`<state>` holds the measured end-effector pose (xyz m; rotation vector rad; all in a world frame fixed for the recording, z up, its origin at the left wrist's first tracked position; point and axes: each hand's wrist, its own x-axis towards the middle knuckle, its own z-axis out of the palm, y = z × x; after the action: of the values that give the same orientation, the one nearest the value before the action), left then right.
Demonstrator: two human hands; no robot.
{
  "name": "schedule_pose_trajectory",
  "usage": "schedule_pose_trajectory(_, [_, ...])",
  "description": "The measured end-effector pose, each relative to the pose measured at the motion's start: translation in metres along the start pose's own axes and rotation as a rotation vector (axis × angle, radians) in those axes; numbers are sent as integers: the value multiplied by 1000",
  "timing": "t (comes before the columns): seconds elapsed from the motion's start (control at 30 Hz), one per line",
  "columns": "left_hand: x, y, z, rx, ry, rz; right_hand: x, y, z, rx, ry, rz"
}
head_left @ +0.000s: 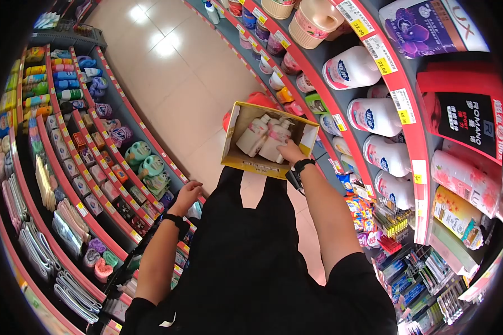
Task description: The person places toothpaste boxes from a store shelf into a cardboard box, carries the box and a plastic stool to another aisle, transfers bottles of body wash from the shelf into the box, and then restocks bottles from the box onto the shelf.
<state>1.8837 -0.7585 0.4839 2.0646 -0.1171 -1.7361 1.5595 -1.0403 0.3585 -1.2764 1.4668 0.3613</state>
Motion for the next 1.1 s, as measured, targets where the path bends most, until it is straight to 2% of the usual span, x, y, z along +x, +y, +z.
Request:
schedule_pose_trajectory(0.1, [-3, -5, -5, 27, -11, 26, 51, 9, 19, 146, 126, 4])
schedule_pose_trajectory(0.13, [-5, -10, -6, 23, 1, 49, 44, -8, 10, 151, 122, 4])
schedule_pose_trajectory(0.17, [-11, -11, -8, 17, 20, 33, 14, -46, -12, 88, 114, 38])
schedule_pose_trajectory(0.2, [-13, -22, -12, 22, 24, 27, 22, -46, -10, 20, 121, -10])
schedule_pose_trajectory(0.27, [-14, -48, -24, -41, 20, -28, 57, -26, 3, -44, 122, -57])
schedule_pose_trajectory(0.3, [-23, -48, -23, -10, 87, -89, 82, -6, 16, -82, 149, -28])
schedule_pose_trajectory(0.4, [-32, -86, -39, 7, 100, -173, 111, 2, 25, -230, 149, -1])
schedule_pose_trajectory(0.5, [-44, -101, -45, -41, 87, -299, 110, -3, 17, -117, 64, -62])
schedule_pose_trajectory(0.63, [-48, -96, -43, -94, 76, -342, 111, 3, 23, 44, 68, 18])
schedule_pose_trajectory(0.87, [-34, -64, -30, -12, 86, -128, 91, 0, 30, 224, 124, 127])
schedule_pose_trajectory(1.0, [-27, -42, -20, -59, 96, -92, 56, -11, 19, 1, 138, 22])
schedule_pose_trajectory(1.03, [-21, -44, -20, -78, 72, -22, 20, -45, -1, -179, 140, -181])
schedule_pose_trajectory(1.1, [-12, -48, -22, -110, 25, 44, -10, -54, 6, -267, 222, -237])
